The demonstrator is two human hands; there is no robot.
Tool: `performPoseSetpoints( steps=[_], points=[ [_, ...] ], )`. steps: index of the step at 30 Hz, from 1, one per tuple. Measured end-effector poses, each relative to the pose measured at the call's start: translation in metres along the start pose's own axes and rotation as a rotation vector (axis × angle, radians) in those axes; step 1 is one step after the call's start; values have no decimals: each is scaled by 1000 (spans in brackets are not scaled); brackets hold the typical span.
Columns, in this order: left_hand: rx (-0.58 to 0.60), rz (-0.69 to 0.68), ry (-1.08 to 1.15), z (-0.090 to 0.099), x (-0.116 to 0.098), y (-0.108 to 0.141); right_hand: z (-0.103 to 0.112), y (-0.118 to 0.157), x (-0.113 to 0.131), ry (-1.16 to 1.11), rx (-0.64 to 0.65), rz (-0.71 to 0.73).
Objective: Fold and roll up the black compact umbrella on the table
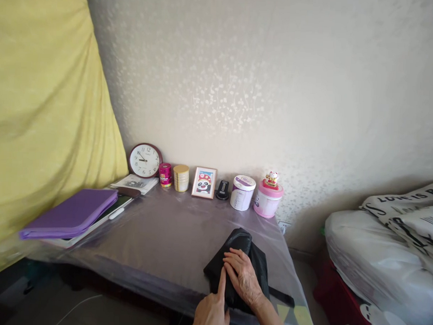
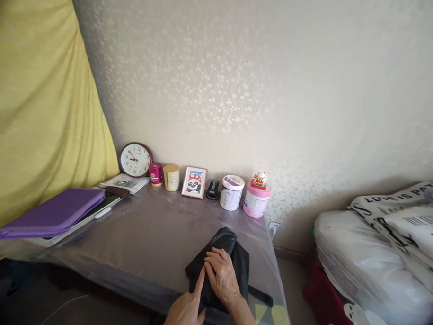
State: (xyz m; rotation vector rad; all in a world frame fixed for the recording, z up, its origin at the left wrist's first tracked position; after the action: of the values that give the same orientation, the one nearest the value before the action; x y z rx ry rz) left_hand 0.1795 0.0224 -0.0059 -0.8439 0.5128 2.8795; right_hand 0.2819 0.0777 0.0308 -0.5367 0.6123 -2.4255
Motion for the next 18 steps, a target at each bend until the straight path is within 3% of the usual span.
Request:
performPoseSetpoints(
  steps=[9,14,18],
  points=[
    [68,100,34,6,-1,0,-21,-43,-74,127,28,-109],
    [87,106,47,8,-3,1,-26,-59,-108,148,93,-338],
    [80,94,47,6,-1,3,-9,-46,-126,205,47,-501]
  ],
)
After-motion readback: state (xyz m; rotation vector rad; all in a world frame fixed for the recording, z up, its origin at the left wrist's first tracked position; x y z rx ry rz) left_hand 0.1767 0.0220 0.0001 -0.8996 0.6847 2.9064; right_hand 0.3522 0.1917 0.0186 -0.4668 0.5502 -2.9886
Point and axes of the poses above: each hand's wrist, its own y-axis away from the middle knuckle, its own z-axis out of the back of the hand, x = y × z, the point moved 4 cm from there along -y, towards the middle knuckle, and after that the axes turned 8 degrees about y, right-handed, at the moved point
